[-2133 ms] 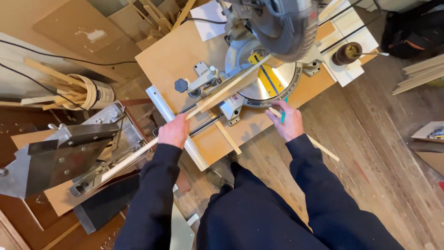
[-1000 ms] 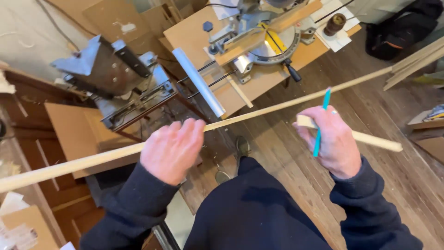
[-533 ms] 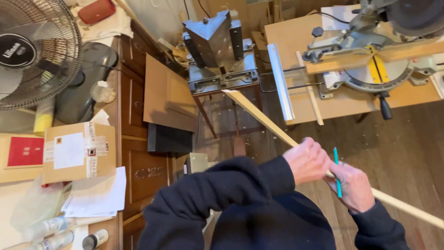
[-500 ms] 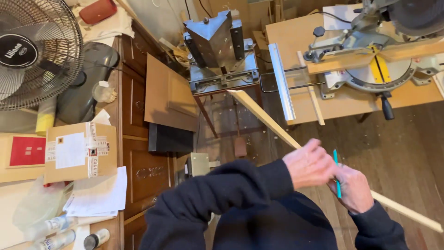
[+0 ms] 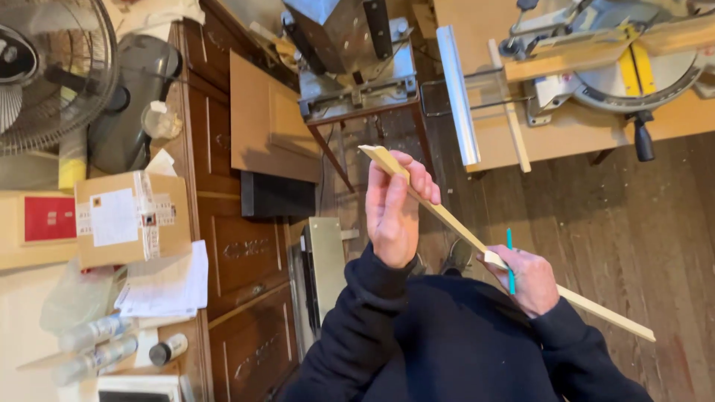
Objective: Measuring and cutting wooden frame molding using a miter saw and a manual miter trimmer for an art frame.
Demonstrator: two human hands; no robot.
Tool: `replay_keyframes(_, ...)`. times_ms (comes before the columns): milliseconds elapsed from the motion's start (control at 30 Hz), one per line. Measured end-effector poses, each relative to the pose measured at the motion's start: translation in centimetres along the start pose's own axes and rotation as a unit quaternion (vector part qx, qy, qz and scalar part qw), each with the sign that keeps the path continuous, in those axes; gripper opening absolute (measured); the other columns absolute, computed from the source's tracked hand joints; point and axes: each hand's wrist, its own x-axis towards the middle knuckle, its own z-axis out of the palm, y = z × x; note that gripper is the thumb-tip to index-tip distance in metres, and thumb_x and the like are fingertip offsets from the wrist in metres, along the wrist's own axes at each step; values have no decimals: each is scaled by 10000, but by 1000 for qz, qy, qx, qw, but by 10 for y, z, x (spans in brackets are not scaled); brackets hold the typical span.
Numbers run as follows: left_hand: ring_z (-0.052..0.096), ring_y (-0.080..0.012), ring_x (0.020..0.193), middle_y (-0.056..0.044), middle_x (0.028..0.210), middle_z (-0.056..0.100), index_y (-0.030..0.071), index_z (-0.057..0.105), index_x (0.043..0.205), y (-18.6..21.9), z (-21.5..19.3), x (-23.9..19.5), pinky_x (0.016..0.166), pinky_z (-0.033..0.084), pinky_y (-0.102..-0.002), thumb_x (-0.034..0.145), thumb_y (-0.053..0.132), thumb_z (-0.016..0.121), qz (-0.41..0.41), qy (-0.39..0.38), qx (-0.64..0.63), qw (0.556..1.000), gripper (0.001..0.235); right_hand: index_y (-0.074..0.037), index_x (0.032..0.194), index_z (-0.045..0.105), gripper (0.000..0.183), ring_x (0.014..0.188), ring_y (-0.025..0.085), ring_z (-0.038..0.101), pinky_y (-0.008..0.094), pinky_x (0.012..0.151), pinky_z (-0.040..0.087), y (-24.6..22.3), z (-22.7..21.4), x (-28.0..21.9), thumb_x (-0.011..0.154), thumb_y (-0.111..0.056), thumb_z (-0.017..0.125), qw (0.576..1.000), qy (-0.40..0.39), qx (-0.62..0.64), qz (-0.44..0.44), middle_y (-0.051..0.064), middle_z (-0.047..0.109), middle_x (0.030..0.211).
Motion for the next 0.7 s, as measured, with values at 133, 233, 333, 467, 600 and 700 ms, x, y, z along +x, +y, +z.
replay_keyframes(133,456,-154,875,-37,978,489,90,504,1300,-13,-14,-10,822,421,-327,1145,170,484,-12,-9,-70,997,175,-142,1105,741,359,715,291,731,405,644,572,-6,-5,1,779,-278,806,1000,10,0,-30,130,738,784)
replay_keyframes(233,433,-151,865,-33,973,475,93,514,1282,-13,-20,-14,808,403,-321,1143,178,489,-11,-5,-72,997,165,-92,1119,716,398,777,199,738,330,704,581,-14,-37,8,812,-325,816,996,62,9,-57,99,761,901)
replay_keyframes(333,438,-153,857,-40,974,480,88,519,1274,-15,-19,-18,797,408,-321,1138,178,497,-12,-10,-84,996,165,-38,1225,655,354,969,177,697,324,890,544,-47,-89,14,898,-172,673,988,82,128,-31,87,722,1027)
replay_keyframes(467,460,-161,864,-47,971,493,84,521,1277,-15,-10,-21,799,423,-329,1125,174,501,-21,-21,-83,996,177,-32,1301,576,362,1109,161,623,294,1015,473,-90,-135,28,965,-162,546,954,77,285,-53,82,691,1185)
replay_keyframes(600,486,-164,887,-49,976,506,75,524,1291,-13,-4,-26,822,440,-336,1133,185,493,-23,-31,-76,996,196,-28,1268,582,259,1004,138,627,296,908,527,-116,-152,50,1056,-165,524,942,47,330,-39,71,718,1167)
replay_keyframes(700,499,-166,887,-53,973,514,73,527,1287,-16,-2,-21,831,450,-341,1129,215,487,-16,-46,-71,996,216,-38,1264,600,242,945,128,671,287,861,547,-134,-173,69,1044,-127,552,948,16,303,-93,62,738,1084)
